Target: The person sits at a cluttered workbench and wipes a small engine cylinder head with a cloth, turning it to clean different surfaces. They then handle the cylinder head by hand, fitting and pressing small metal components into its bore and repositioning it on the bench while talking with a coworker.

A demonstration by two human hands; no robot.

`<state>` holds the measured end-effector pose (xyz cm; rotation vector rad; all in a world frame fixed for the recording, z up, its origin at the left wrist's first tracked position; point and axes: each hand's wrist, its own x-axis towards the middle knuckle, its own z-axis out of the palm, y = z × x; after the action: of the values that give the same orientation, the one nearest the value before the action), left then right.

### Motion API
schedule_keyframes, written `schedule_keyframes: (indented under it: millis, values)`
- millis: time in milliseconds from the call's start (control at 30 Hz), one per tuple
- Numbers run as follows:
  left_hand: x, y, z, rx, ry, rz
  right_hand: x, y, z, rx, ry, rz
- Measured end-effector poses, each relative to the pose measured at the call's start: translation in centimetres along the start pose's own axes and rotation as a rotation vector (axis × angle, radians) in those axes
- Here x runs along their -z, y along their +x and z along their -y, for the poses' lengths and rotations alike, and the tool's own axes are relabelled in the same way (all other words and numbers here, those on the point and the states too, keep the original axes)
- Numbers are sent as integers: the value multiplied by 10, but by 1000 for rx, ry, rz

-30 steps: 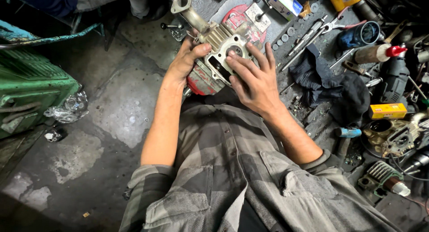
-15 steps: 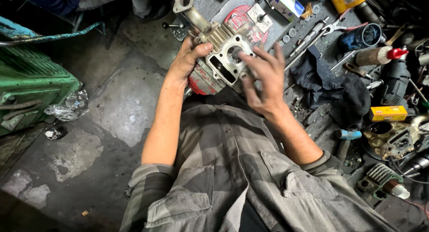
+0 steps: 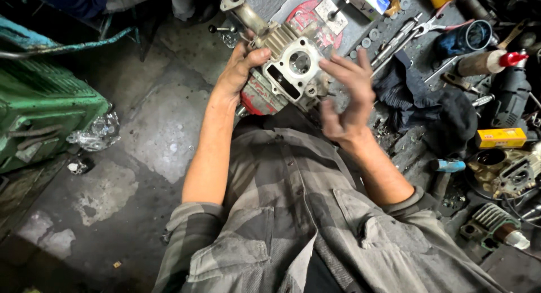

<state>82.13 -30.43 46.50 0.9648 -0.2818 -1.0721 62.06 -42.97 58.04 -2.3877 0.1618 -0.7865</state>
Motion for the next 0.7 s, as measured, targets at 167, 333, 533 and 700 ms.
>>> schedule_keyframes:
  millis: [167, 333, 533, 700]
  values:
    - [0, 0, -1, 30, -69, -17, 11, 1, 4, -65, -113, 222]
    - [1, -2, 0, -1, -12, -7, 9, 7, 12, -10, -187, 160]
    - [2, -1, 3, 35, 36, -100, 20, 18, 21, -138, -30, 163]
    - [0, 0, 5, 1, -61, -45, 14, 27, 13, -102, -194, 156]
